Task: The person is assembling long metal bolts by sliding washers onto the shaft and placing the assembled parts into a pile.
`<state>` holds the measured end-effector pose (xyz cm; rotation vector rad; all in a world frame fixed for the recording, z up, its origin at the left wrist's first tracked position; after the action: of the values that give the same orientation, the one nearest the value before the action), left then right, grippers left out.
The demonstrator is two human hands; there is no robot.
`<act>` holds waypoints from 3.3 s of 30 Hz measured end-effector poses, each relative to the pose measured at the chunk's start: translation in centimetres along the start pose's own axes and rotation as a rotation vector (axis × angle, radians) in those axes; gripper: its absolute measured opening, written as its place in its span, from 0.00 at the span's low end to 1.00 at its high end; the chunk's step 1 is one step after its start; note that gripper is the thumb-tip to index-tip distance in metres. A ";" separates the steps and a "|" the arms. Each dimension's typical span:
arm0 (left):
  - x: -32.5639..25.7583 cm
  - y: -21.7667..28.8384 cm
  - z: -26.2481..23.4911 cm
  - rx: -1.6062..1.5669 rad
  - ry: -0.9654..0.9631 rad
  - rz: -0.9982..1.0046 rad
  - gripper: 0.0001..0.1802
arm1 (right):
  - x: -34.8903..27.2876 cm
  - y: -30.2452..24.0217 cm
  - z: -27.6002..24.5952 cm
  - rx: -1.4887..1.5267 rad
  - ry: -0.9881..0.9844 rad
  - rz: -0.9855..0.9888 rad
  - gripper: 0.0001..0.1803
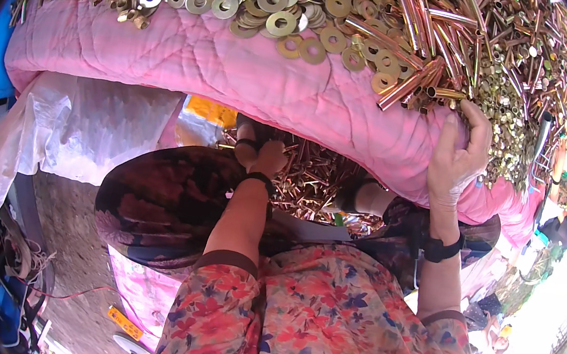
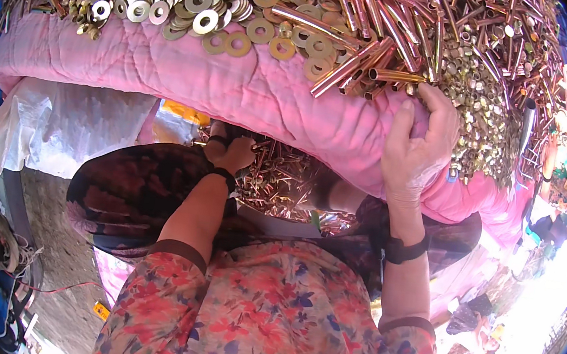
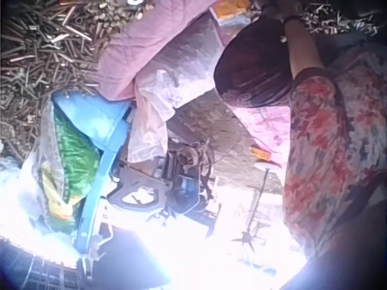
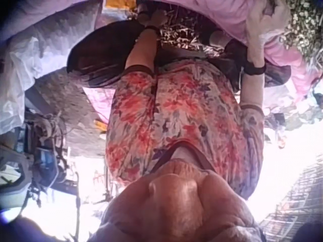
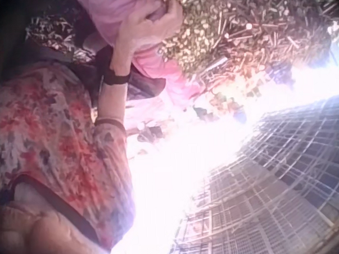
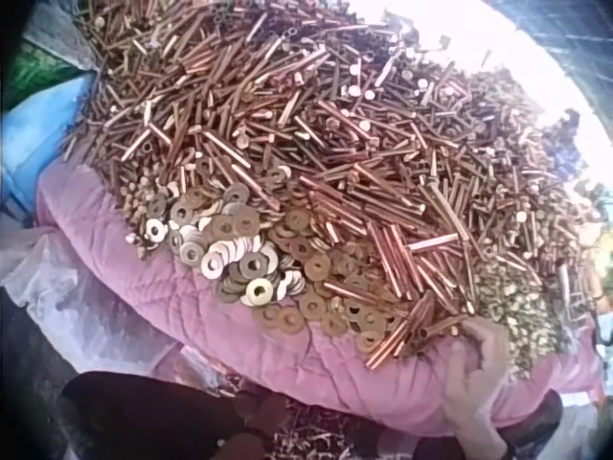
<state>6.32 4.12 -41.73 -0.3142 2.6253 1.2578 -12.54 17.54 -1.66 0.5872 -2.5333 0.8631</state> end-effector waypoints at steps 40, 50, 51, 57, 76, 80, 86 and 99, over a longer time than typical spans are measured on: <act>1.4 13.6 -10.2 0.227 -0.112 0.183 0.26 | 0.5 -0.4 -1.6 -0.018 0.031 0.033 0.16; -4.5 24.1 -15.0 -0.161 -0.610 0.353 0.13 | 1.0 -7.9 -2.1 0.220 -0.195 -0.267 0.22; -5.3 25.9 -16.5 -0.147 -0.606 0.353 0.13 | 1.1 -8.3 -1.3 0.180 -0.191 -0.328 0.22; -7.5 32.7 -26.1 -0.628 -0.336 0.140 0.08 | 2.8 -4.9 0.4 -0.003 -0.068 -0.405 0.11; 2.8 32.6 -37.5 0.218 0.892 0.622 0.09 | 5.1 0.2 -1.8 -0.017 0.128 0.046 0.14; 2.2 28.3 -43.5 0.680 0.887 0.346 0.16 | 5.2 0.4 -1.8 -0.022 0.125 0.068 0.14; 2.0 27.2 -46.4 0.916 0.424 0.251 0.18 | 5.3 0.5 -1.6 -0.019 0.124 0.076 0.14; 2.0 27.4 -47.7 0.984 0.316 0.481 0.11 | 5.4 0.3 -1.9 0.006 0.134 0.079 0.14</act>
<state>-8.02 -16.75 7.20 0.3309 3.3037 -0.1576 -16.73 17.57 2.26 0.4184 -2.4479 0.9063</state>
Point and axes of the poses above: each hand's wrist, its own x-axis towards the middle knuckle, its own z-axis out of the palm, y = z × x, the point moved 5 cm from there along x, towards the middle knuckle, and after that the axes turned 15 degrees about z, right-handed, at the moved point
